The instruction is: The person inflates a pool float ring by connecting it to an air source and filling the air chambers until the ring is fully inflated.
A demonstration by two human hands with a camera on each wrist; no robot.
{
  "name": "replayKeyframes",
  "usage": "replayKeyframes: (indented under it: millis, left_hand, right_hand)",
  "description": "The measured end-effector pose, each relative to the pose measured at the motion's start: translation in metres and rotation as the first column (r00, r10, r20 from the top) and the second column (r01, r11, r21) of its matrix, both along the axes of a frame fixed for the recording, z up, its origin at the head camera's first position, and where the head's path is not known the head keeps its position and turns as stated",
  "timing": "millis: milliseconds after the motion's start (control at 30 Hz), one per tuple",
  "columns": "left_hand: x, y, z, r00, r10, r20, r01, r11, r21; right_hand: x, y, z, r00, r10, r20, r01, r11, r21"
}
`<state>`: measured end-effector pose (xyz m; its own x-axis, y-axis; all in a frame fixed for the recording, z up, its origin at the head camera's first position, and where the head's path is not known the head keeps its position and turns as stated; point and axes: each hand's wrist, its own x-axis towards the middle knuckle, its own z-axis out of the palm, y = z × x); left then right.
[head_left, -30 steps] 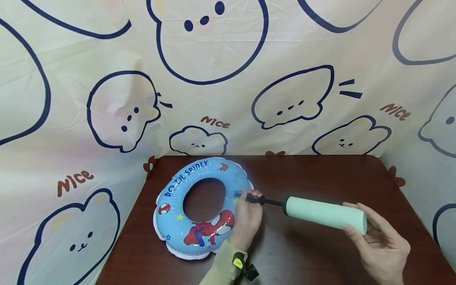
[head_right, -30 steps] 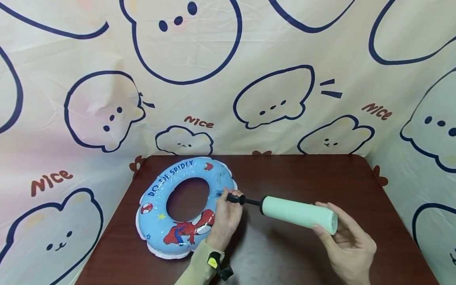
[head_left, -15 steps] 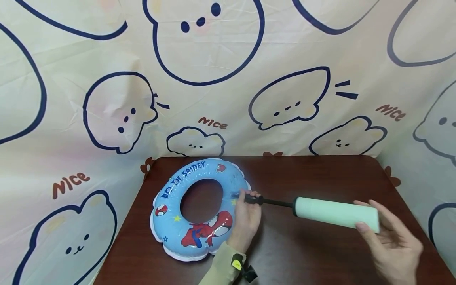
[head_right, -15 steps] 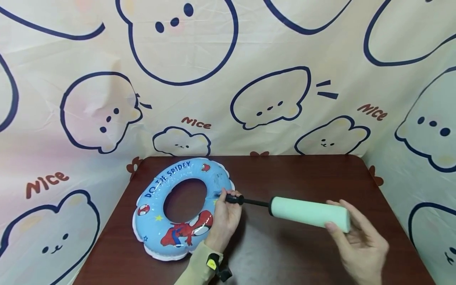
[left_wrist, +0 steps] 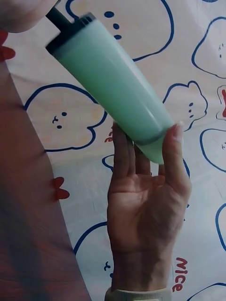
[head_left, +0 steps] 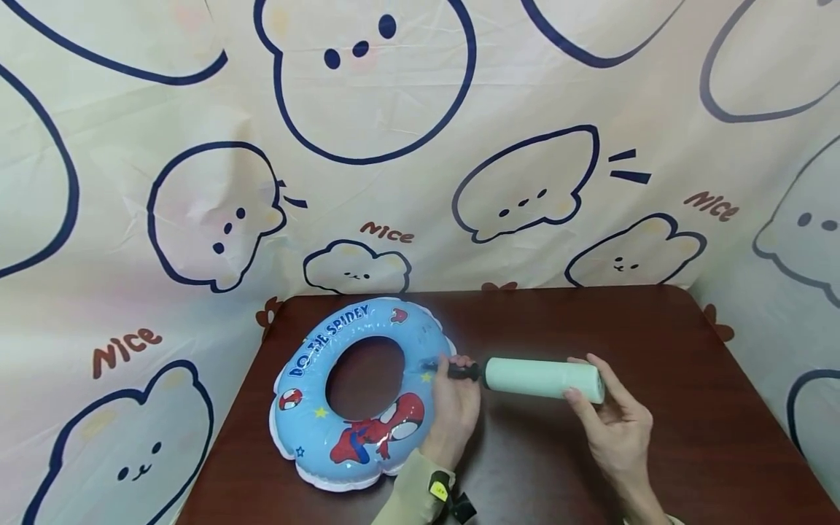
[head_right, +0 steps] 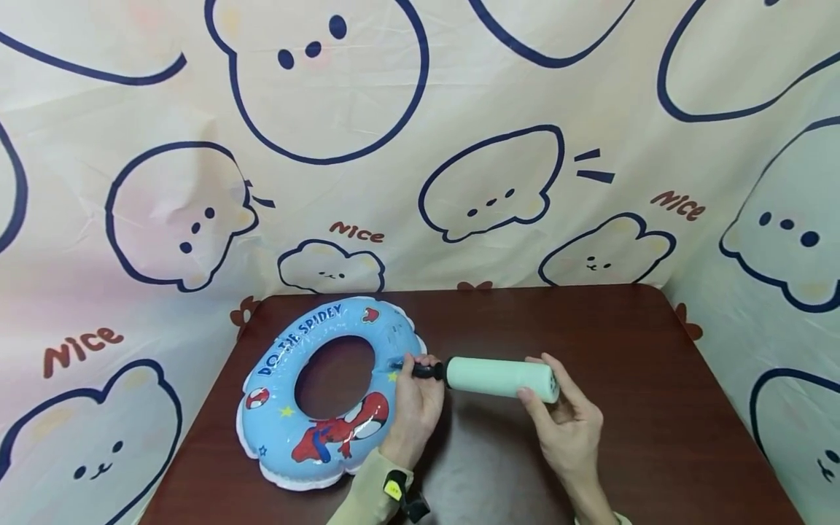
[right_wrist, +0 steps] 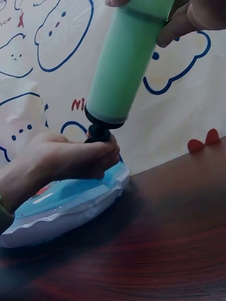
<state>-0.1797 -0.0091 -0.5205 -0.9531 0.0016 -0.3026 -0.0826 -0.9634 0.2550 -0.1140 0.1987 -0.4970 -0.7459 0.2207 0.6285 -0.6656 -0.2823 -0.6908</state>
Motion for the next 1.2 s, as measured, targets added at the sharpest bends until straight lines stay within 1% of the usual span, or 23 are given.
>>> replayKeyframes:
  millis: [167, 333, 433, 567, 700, 833, 1067, 1200]
  left_hand:
    - [0.000, 0.005, 0.001, 1.000, -0.002, -0.024, 0.002, 1.000, -0.007]
    - [0.001, 0.006, 0.006, 0.999, -0.027, -0.030, 0.026, 0.999, -0.026]
    - [0.002, 0.003, 0.010, 0.998, -0.034, -0.055, 0.032, 0.999, -0.028]
    - [0.001, -0.004, 0.015, 0.996, -0.027, -0.083, 0.028, 1.000, 0.012]
    - [0.001, -0.005, 0.019, 0.996, -0.037, -0.078, 0.040, 0.999, 0.030]
    - [0.000, -0.007, 0.022, 0.998, -0.024, -0.065, 0.026, 0.999, 0.029]
    - [-0.002, -0.013, 0.019, 0.999, 0.006, -0.048, -0.003, 0.998, 0.056]
    - [-0.002, -0.014, 0.017, 0.998, 0.010, -0.056, -0.007, 0.998, 0.059]
  right_hand:
    - [0.001, -0.009, -0.002, 1.000, -0.010, 0.005, 0.010, 1.000, 0.004]
    - [0.002, -0.011, -0.001, 1.000, -0.016, 0.004, 0.016, 1.000, 0.014]
    - [0.004, -0.008, 0.004, 1.000, -0.007, -0.028, 0.008, 1.000, 0.026]
    - [0.009, 0.001, 0.013, 0.998, -0.001, -0.064, 0.003, 1.000, 0.024]
    - [0.016, 0.013, 0.022, 0.996, -0.028, -0.082, 0.030, 0.999, 0.025]
    - [0.020, 0.021, 0.028, 0.995, -0.037, -0.097, 0.040, 0.999, 0.033]
    - [0.030, 0.028, 0.035, 0.994, -0.060, -0.096, 0.061, 0.998, 0.010]
    - [0.036, 0.035, 0.038, 0.993, -0.066, -0.093, 0.066, 0.998, -0.001]
